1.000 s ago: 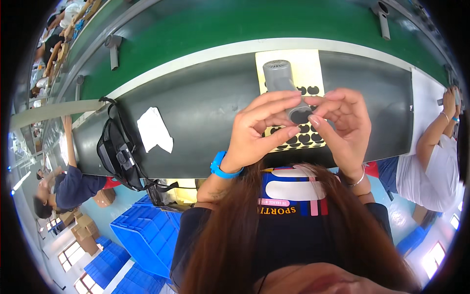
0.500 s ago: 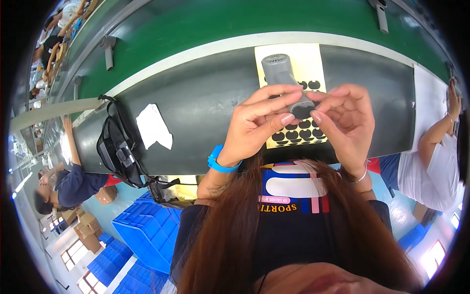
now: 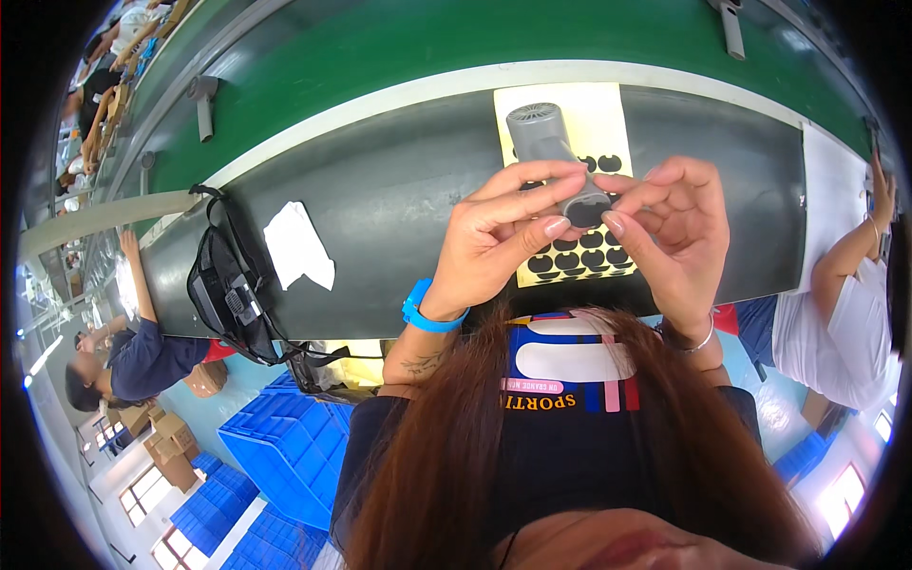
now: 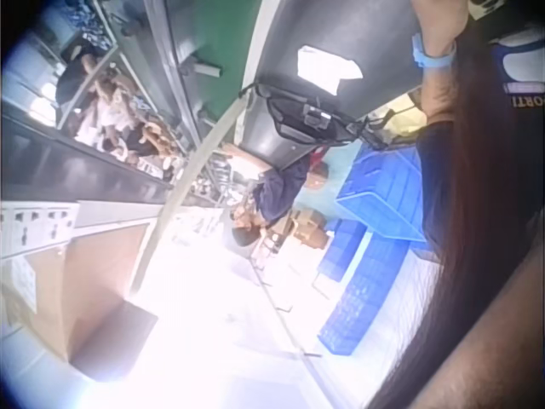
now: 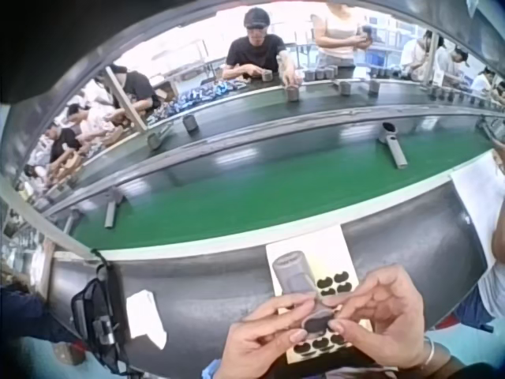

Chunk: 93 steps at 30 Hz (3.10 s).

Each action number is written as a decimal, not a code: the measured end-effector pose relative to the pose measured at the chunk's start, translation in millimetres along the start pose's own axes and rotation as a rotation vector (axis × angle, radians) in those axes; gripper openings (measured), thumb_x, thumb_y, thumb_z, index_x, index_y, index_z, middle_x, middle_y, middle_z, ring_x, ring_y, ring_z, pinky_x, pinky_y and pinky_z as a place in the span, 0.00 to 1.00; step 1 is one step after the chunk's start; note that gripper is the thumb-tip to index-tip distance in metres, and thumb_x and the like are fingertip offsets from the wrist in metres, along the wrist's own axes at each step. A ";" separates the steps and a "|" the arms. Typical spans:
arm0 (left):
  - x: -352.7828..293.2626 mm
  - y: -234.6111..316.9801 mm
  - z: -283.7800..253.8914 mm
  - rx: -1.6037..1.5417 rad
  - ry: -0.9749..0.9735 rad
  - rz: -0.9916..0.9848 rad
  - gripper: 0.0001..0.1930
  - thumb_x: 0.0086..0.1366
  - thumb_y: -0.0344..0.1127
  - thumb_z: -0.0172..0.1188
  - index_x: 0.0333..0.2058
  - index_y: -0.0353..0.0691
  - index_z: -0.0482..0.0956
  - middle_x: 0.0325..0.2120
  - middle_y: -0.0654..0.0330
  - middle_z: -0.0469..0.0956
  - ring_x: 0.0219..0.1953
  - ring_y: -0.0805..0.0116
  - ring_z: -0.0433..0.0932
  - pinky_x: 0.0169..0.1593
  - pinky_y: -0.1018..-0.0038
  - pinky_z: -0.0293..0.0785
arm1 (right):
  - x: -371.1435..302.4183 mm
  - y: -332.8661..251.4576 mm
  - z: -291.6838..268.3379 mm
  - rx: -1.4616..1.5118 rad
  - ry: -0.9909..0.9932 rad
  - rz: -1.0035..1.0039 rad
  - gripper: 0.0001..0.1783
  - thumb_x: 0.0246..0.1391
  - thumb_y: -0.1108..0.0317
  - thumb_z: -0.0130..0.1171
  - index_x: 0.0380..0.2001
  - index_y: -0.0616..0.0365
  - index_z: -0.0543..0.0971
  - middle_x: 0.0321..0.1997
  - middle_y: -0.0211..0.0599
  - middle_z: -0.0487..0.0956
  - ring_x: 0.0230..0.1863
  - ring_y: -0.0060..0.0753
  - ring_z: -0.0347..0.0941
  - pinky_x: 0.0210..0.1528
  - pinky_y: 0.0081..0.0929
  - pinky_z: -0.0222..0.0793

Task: The person is manually assembling small circular electronic components onto a base part on an assembly line.

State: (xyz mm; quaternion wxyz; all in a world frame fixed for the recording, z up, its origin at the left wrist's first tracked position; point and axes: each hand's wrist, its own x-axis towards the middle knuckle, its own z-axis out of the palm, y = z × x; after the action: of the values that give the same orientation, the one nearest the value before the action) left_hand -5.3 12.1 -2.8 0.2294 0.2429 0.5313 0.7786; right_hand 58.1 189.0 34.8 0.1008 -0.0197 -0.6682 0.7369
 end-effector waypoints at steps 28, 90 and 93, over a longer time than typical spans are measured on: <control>-1.7 0.1 1.6 0.000 0.006 0.018 0.17 0.62 0.18 0.54 0.50 0.31 0.74 0.54 0.50 0.67 0.48 0.64 0.76 0.50 0.69 0.80 | 0.3 0.9 0.3 -0.034 -0.005 -0.034 0.21 0.49 0.84 0.59 0.44 0.62 0.62 0.33 0.39 0.78 0.48 0.33 0.76 0.45 0.23 0.76; 4.2 2.7 9.1 0.158 0.300 0.166 0.19 0.50 0.19 0.67 0.42 0.32 0.76 0.43 0.57 0.73 0.28 0.81 0.76 0.30 0.85 0.75 | 17.2 25.0 14.7 -0.629 -0.109 -0.277 0.21 0.47 0.80 0.58 0.48 0.61 0.74 0.47 0.43 0.77 0.46 0.39 0.75 0.48 0.29 0.70; 7.3 -3.9 12.4 0.229 0.342 0.206 0.19 0.48 0.19 0.69 0.41 0.33 0.76 0.42 0.59 0.73 0.28 0.82 0.73 0.27 0.86 0.72 | 18.0 26.4 17.0 -0.663 -0.077 -0.325 0.21 0.45 0.81 0.59 0.46 0.61 0.74 0.44 0.44 0.76 0.42 0.43 0.75 0.44 0.32 0.72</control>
State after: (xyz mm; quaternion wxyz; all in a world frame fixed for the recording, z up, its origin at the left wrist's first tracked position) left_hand -2.9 26.7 -1.5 0.0264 0.1847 0.6197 0.7624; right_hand 34.5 173.2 12.5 0.1794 0.0830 -0.8684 0.4548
